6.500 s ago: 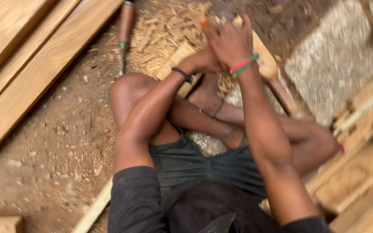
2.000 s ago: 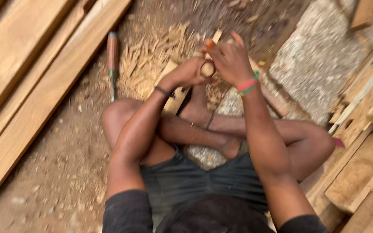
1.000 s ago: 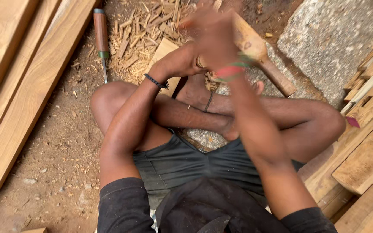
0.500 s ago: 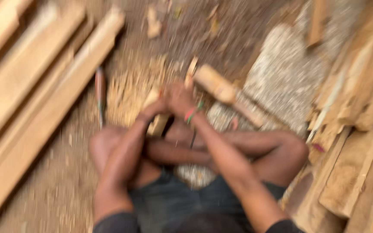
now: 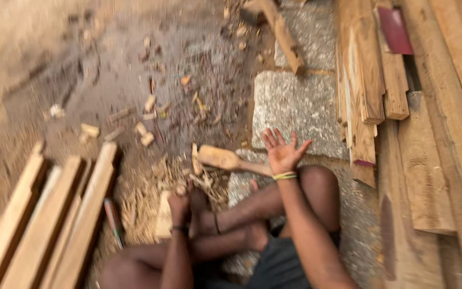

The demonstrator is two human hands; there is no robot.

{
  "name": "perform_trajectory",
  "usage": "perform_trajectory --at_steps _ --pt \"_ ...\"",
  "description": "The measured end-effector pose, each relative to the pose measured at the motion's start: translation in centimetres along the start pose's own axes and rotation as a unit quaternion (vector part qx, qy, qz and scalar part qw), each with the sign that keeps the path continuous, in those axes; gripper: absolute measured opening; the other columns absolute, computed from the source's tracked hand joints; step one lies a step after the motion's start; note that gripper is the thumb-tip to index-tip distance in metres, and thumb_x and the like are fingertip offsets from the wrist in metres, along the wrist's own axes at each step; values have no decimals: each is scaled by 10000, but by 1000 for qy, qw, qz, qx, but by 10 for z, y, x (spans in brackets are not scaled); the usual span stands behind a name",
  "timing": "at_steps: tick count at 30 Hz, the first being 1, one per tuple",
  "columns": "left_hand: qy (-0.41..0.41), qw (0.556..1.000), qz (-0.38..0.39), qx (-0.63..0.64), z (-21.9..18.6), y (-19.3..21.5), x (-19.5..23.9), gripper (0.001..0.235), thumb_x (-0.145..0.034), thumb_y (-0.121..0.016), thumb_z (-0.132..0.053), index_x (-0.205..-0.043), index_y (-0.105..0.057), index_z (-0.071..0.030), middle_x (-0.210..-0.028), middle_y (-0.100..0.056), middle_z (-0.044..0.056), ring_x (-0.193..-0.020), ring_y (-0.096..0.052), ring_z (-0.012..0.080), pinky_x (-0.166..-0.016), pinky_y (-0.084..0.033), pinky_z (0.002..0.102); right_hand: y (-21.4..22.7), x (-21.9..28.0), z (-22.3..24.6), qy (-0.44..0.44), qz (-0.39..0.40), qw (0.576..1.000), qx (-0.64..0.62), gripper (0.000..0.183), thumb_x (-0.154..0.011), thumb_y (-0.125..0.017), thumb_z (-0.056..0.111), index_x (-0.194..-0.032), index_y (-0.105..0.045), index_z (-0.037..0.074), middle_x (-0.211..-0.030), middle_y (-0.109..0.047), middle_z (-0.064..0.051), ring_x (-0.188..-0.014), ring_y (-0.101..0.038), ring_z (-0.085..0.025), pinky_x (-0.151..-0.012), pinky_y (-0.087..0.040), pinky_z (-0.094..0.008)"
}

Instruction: The person sits cross-legged on the ground and uses a wooden mallet to strike a chisel, carving a small piece of wood held between their feet. They repeatedly adjust the wood and chisel, striking the chisel to remove wood shavings.

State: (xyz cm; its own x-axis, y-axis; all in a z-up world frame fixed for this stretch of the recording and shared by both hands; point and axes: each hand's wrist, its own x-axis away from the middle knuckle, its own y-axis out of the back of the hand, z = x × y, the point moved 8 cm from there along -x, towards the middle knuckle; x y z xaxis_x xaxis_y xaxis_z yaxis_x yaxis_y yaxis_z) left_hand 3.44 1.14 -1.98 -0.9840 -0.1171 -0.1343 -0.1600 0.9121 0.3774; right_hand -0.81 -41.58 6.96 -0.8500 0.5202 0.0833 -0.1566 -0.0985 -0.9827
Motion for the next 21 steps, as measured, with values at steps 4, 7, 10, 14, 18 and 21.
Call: perform_trajectory --at_steps 4,7,10,14,18,21 --pt "41 992 -49 112 4 22 25 147 -904 -735 -78 -838 -606 -54 -733 -589 -12 -668 -520 91 -594 -447 257 -4 15 -26 -38 -23 999 -4 1047 -776 -593 816 -1551 -202 230 -1412 -441 -320 -1217 -578 -525 -1077 -466 -650" --pt "-30 996 -37 79 -18 34 23 233 -942 -760 -108 -815 -573 -54 -708 -543 6 -650 -482 82 -574 -434 252 -18 14 -31 -36 5 999 3 978 -822 -592 788 -1533 -231 222 -1406 -478 -320 -1234 -562 -509 -1119 -446 -652" --pt "13 994 -42 95 -53 45 22 262 -919 -756 -174 -769 -571 -65 -611 -580 9 -519 -526 78 -475 -433 255 -21 25 -23 -19 26 999 41 926 -874 -571 797 -1515 -317 180 -1392 -531 -305 -1235 -584 -488 -1101 -454 -636" --pt "44 996 -77 -23 -103 86 -5 284 -1016 -683 -378 -1028 -701 -94 -446 -469 115 -390 -481 186 -505 -475 327 -16 18 -24 -24 83 990 114 819 -900 -546 738 -1490 -339 210 -1397 -533 -225 -1193 -599 -449 -1040 -483 -628" --pt "33 984 -90 -153 -87 109 -49 700 -870 -823 -353 -1340 -472 29 -989 -739 218 -906 -726 339 -773 -582 437 -5 14 -56 -54 121 954 270 805 -954 -519 704 -1546 -292 207 -1498 -462 -199 -1233 -582 -426 -1053 -480 -584" --pt "124 985 -40 -116 -2 95 -64 766 -838 -821 -296 -1388 -392 21 -1169 -676 276 -1068 -691 405 -874 -568 465 10 17 -78 -73 143 900 406 816 -956 -500 692 -1563 -258 203 -1541 -402 -192 -1255 -578 -411 -1046 -483 -559"
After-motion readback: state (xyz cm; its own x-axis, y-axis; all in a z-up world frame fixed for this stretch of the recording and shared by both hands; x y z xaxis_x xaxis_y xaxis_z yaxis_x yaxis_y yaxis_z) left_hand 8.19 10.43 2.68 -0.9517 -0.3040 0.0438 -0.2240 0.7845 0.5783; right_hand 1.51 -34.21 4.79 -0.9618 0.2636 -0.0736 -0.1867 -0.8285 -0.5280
